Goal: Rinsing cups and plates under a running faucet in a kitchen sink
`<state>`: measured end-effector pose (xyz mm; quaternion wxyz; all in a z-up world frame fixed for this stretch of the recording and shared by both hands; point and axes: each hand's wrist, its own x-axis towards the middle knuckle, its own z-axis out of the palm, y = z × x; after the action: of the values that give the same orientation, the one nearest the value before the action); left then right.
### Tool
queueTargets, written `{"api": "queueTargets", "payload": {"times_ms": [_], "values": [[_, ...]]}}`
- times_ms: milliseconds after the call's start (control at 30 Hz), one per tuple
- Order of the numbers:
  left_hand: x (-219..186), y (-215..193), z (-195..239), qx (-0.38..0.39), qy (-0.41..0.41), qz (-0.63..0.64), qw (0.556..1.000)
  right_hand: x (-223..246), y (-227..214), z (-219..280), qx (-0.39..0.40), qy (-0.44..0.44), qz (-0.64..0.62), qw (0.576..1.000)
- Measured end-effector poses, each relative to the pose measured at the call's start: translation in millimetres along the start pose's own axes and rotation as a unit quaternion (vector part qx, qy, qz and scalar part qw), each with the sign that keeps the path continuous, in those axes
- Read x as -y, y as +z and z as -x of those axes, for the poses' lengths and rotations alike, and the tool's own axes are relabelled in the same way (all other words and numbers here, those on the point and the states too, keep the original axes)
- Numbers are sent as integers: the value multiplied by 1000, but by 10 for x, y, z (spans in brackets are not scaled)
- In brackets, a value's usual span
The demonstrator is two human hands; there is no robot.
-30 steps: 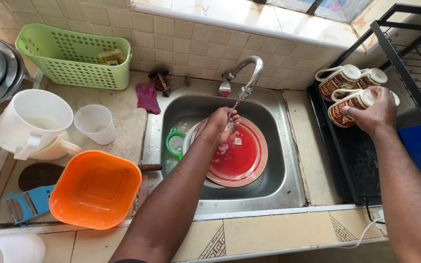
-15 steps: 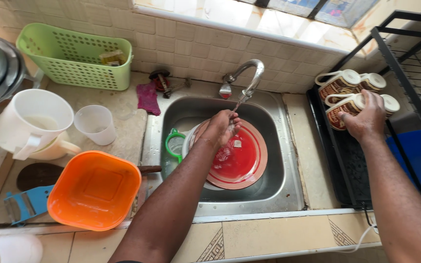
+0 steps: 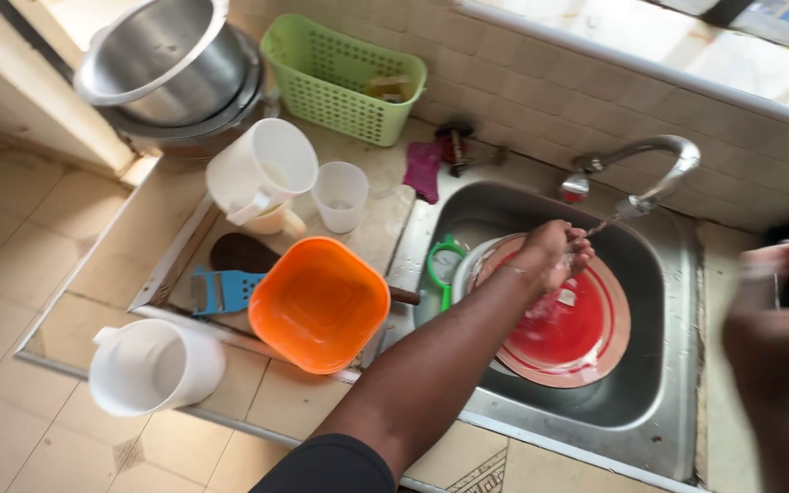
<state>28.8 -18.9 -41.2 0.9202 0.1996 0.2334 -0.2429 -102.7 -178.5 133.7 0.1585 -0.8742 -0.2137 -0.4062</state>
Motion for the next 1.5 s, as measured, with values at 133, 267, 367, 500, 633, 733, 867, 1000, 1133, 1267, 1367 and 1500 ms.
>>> {"api": "queueTargets", "payload": {"times_ms": [133,267,367,500,633,733,867,1000,1133,1267,1367,1500], "values": [[-11,-102,-328,-25,22,-46,998,1194,322,-138,58,-109,-189,974],[-106,84,402,20,18,-136,990,2229,803,-246,194,-128,-351,907],[77,-103,-440,48,22,-113,992,2840,861,-514,311,-121,-394,856],[355,-261,-1005,50,39,-97,993,3271,1167,-708,345,-119,-413,835],[312,-200,-754,46,64,-135,988,3465,1385,-807,346,-156,-343,859],[264,-139,-509,46,84,-158,983,3471,1544,-771,326,-157,-357,861],[386,-245,-1048,39,100,-167,980,3464,1710,-696,305,-155,-396,852],[239,-111,-294,51,91,-153,983,3411,1503,-719,214,-113,-467,851],[154,-86,-153,75,81,-143,984,2961,1253,-647,140,-9,-513,847],[501,201,-433,87,62,-118,987,2240,868,-363,117,166,-515,833],[631,154,-659,93,51,-83,991,1583,404,-178,167,190,-408,877],[77,-266,-745,86,56,-45,994,989,79,-19,210,259,-376,864]]}}
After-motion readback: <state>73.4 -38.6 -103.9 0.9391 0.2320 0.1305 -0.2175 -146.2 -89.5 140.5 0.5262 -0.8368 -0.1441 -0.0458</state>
